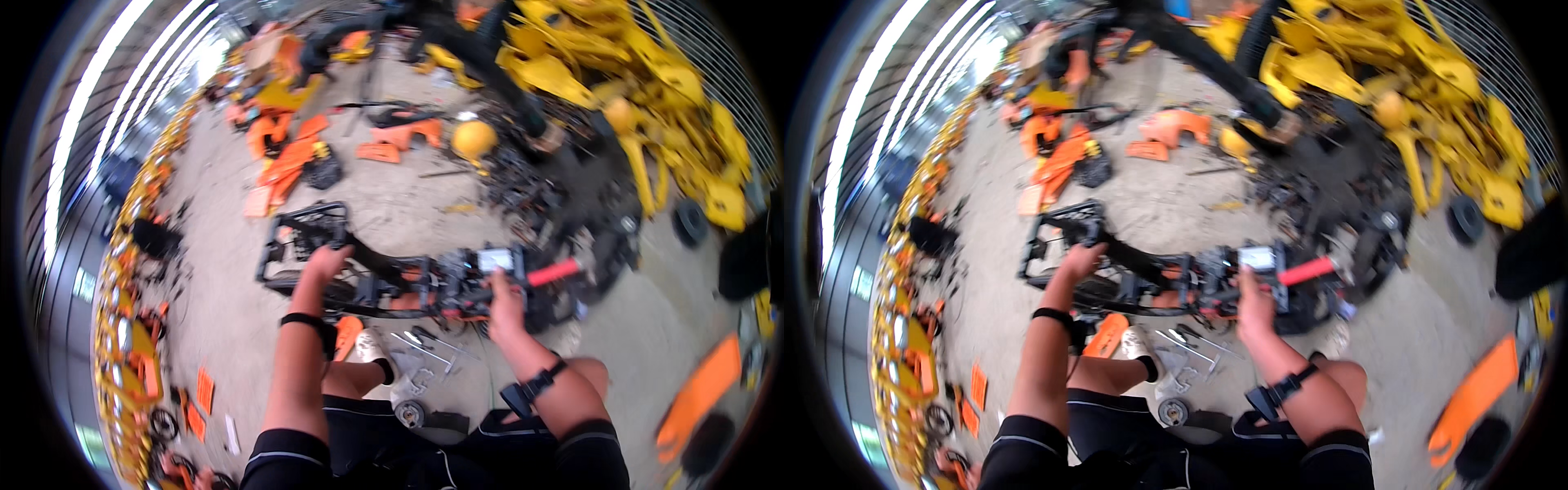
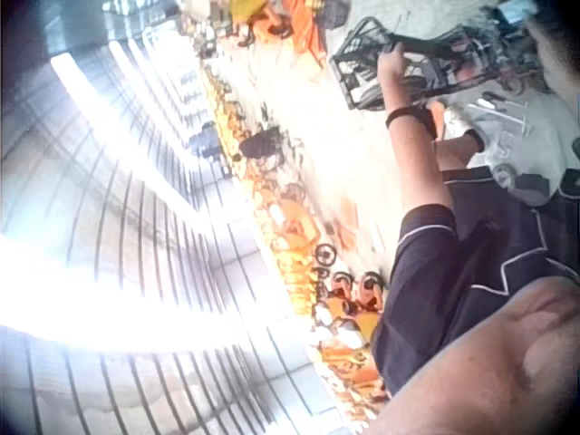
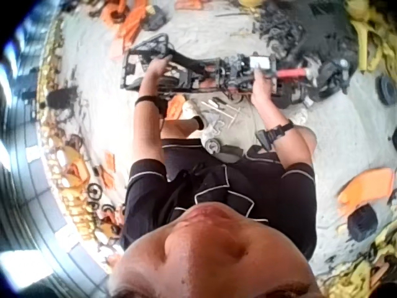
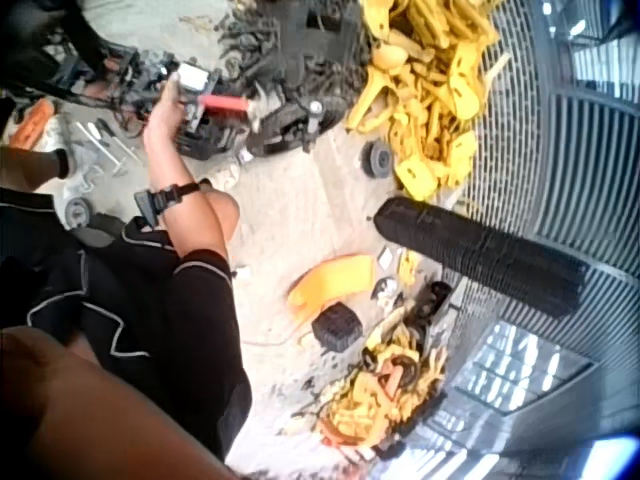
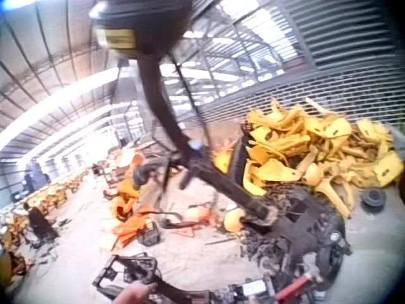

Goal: The person uses a power drill and a hammer to disassemble parts from a scooter frame while sitting on the floor in a warehouse.

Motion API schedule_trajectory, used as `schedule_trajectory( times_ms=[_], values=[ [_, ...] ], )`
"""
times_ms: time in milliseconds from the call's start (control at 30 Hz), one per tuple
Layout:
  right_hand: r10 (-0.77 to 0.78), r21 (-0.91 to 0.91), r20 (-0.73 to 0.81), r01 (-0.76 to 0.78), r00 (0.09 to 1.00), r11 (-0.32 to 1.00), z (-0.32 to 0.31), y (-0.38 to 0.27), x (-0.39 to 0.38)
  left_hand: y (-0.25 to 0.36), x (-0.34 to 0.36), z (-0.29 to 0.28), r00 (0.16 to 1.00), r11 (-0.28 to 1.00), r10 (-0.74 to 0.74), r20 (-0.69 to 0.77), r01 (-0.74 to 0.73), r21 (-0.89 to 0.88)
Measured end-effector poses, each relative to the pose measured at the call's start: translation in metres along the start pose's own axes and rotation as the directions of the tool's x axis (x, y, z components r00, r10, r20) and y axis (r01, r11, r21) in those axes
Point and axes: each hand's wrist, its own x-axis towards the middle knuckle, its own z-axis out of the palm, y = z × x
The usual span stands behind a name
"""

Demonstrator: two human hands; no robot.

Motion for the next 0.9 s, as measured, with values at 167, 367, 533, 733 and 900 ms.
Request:
schedule_trajectory(
  times_ms=[167, 367, 533, 733, 900],
  values=[
    [-0.113, -0.098, -0.005, 0.112, 0.994, 0.989, -0.01, 0.017, 0.016, -0.01, -0.002, 0.028, 0.999, 0.971, 0.009, 0.051, 0.003, -0.238],
    [-0.08, -0.058, 0.054, 0.083, 0.995, 0.995, 0.003, 0.009, -0.006, -0.02, 0.004, 0.01, 0.998, 0.997, 0.022, 0.051, -0.019, -0.076],
    [-0.151, -0.074, 0.028, 0.153, 0.988, 0.985, 0.0, 0.005, -0.001, -0.021, 0.007, 0.006, 0.997, 1.0, -0.016, 0.078, 0.017, -0.01],
    [-0.274, 0.058, -0.072, 0.279, 0.959, 0.959, -0.001, -0.024, 0.001, -0.021, 0.006, 0.011, 0.996, 0.998, -0.009, 0.083, 0.014, -0.067],
    [-0.246, 0.241, -0.036, 0.247, 0.969, 0.938, -0.008, -0.064, 0.004, -0.017, -0.004, 0.007, 0.999, 0.997, 0.004, 0.035, -0.001, -0.081]
  ],
)
